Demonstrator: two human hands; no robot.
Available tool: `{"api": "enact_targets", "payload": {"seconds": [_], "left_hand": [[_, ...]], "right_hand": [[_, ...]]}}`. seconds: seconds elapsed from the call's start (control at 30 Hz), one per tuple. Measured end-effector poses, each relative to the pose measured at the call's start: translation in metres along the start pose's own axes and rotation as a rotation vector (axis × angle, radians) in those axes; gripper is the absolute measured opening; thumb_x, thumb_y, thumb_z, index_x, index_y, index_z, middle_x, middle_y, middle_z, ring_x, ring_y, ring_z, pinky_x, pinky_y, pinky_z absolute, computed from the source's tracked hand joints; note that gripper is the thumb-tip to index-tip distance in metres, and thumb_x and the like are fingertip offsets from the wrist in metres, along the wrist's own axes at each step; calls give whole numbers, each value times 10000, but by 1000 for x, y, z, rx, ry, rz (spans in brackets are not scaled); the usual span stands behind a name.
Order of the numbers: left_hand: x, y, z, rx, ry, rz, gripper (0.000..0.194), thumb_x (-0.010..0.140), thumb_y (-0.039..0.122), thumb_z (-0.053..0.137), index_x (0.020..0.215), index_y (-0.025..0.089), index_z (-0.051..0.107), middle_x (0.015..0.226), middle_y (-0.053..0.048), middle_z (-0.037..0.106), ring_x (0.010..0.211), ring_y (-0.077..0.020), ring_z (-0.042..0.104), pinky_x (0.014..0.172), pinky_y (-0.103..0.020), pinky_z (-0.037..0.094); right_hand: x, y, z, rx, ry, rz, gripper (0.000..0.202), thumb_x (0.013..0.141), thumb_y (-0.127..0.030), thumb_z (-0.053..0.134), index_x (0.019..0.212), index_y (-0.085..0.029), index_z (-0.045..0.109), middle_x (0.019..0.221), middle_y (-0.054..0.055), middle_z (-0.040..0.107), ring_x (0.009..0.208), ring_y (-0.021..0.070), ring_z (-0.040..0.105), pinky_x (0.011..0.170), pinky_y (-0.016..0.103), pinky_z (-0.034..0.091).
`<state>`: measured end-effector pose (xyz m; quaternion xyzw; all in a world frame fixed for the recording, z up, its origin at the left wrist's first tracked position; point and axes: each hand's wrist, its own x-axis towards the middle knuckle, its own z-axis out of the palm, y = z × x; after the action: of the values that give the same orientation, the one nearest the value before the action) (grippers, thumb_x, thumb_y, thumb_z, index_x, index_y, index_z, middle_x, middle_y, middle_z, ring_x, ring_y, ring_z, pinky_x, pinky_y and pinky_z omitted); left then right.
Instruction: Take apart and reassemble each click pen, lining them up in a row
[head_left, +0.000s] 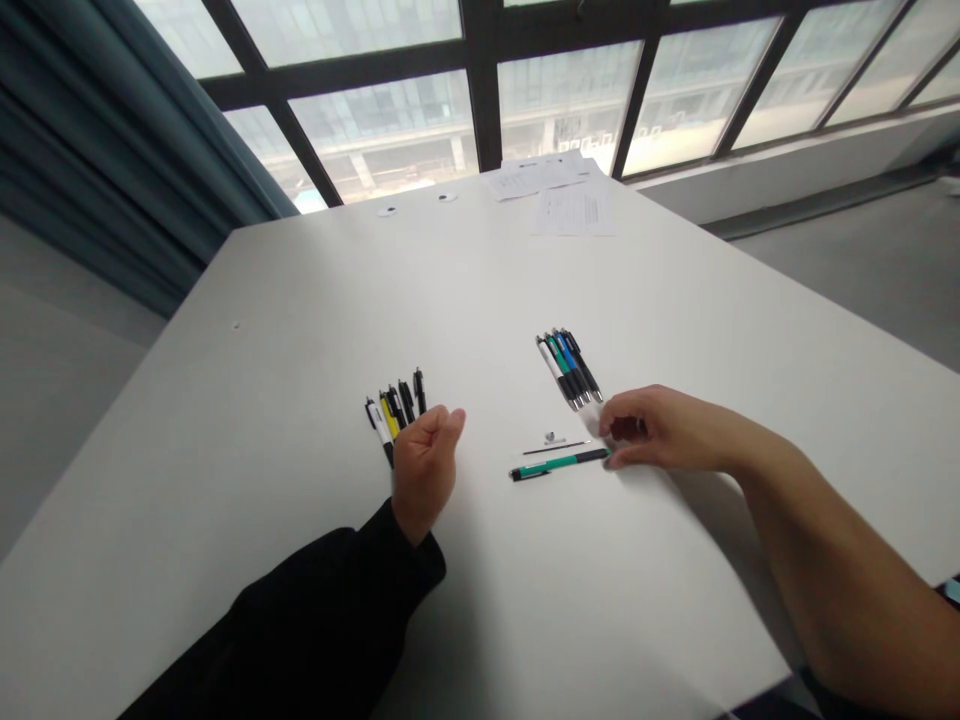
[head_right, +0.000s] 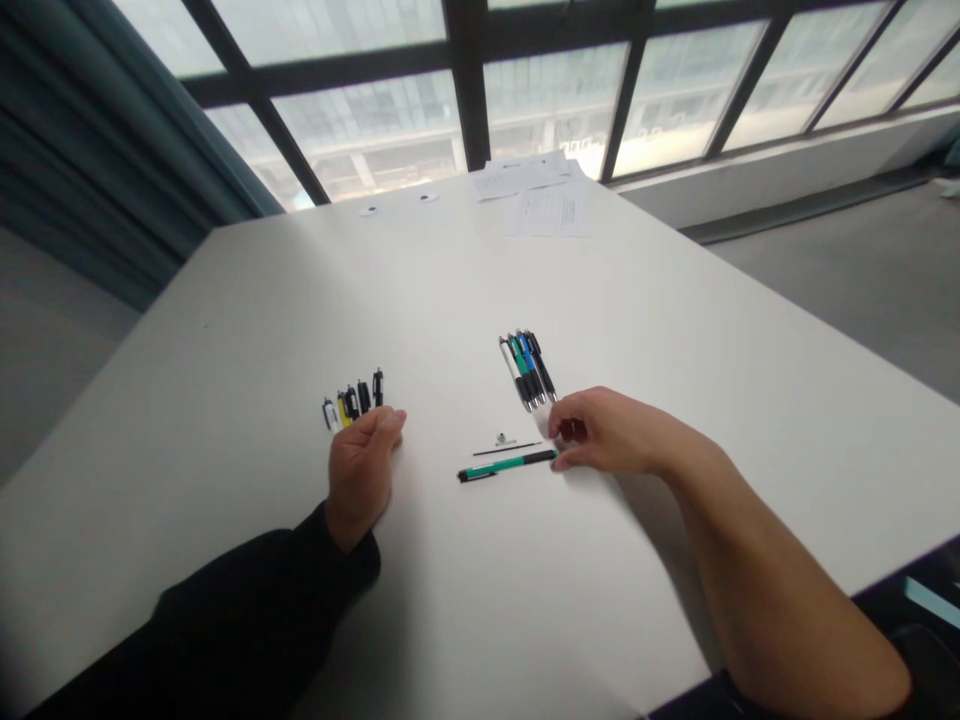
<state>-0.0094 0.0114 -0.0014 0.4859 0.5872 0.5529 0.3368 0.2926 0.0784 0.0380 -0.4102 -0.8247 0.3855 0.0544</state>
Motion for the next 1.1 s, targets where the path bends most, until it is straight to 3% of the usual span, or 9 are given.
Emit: {"api": "enact_targets", "payload": {"seconds": [0.17,0.37,0.43,0.5,0.6,0.67,0.83,0.97,1.1], "left_hand": [[2,-10,3,-166,-57,-79,462,924,384,617,574,200,379,540,48,342,507,-98,279,485,-251,226],[2,-5,6,-385,-177,-138,439,935,430,610,598,185,471,567,36,441,487,-83,390,470,-222,313],[0,0,7,-338,-320,-151,380,933,455,616,683,169,618,635,5,549,548,-100,497,525,-228,403],[-4,7,9,-243,-553,-186,355,928,474,627,876,146,753,749,-48,662,627,-129,589,606,-254,480],[-13,13,12,-177,-857,-301,383,886,455,698,1090,141,781,935,-112,742,738,-167,658,681,-282,522],[-17,14,13,-251,-961,-417,369,843,435,755,1034,121,788,892,-115,751,717,-164,662,662,-275,519],[-17,10,12,-520,-945,-529,343,759,348,852,967,91,761,815,-100,748,687,-156,678,664,-272,537],[-14,9,10,-666,-949,-483,296,728,300,881,906,101,751,800,-91,751,716,-172,692,684,-290,555],[-14,7,9,-689,-940,-444,306,744,276,873,975,116,752,817,-90,757,739,-173,696,689,-286,551]], "right_hand": [[4,1,4,-21,-31,13,158,791,-302,784,904,-200,745,728,9,663,635,153,588,589,263,433],[2,-4,-2,5,-70,-168,121,889,-292,682,884,-181,730,803,35,706,699,161,600,647,279,442],[0,-9,-3,90,-60,-223,149,902,-320,683,886,-177,723,833,41,714,746,168,621,693,288,464],[-1,-16,-1,180,-36,-276,186,909,-349,690,877,-167,715,843,47,714,764,166,629,725,293,478],[0,-26,6,292,27,-333,209,916,-351,697,866,-147,698,814,51,698,734,152,615,708,285,486],[0,-30,11,356,75,-365,205,915,-340,703,874,-140,689,795,54,690,715,148,610,681,278,488],[4,-23,16,220,177,-322,266,877,-368,749,1015,-143,712,843,64,698,693,152,618,656,273,498],[12,-16,20,-121,103,-277,136,895,-280,719,948,-158,747,891,74,678,752,170,621,711,290,481],[17,-22,28,-170,37,-271,140,911,-98,613,847,-156,724,870,65,667,791,170,629,759,289,477]]}}
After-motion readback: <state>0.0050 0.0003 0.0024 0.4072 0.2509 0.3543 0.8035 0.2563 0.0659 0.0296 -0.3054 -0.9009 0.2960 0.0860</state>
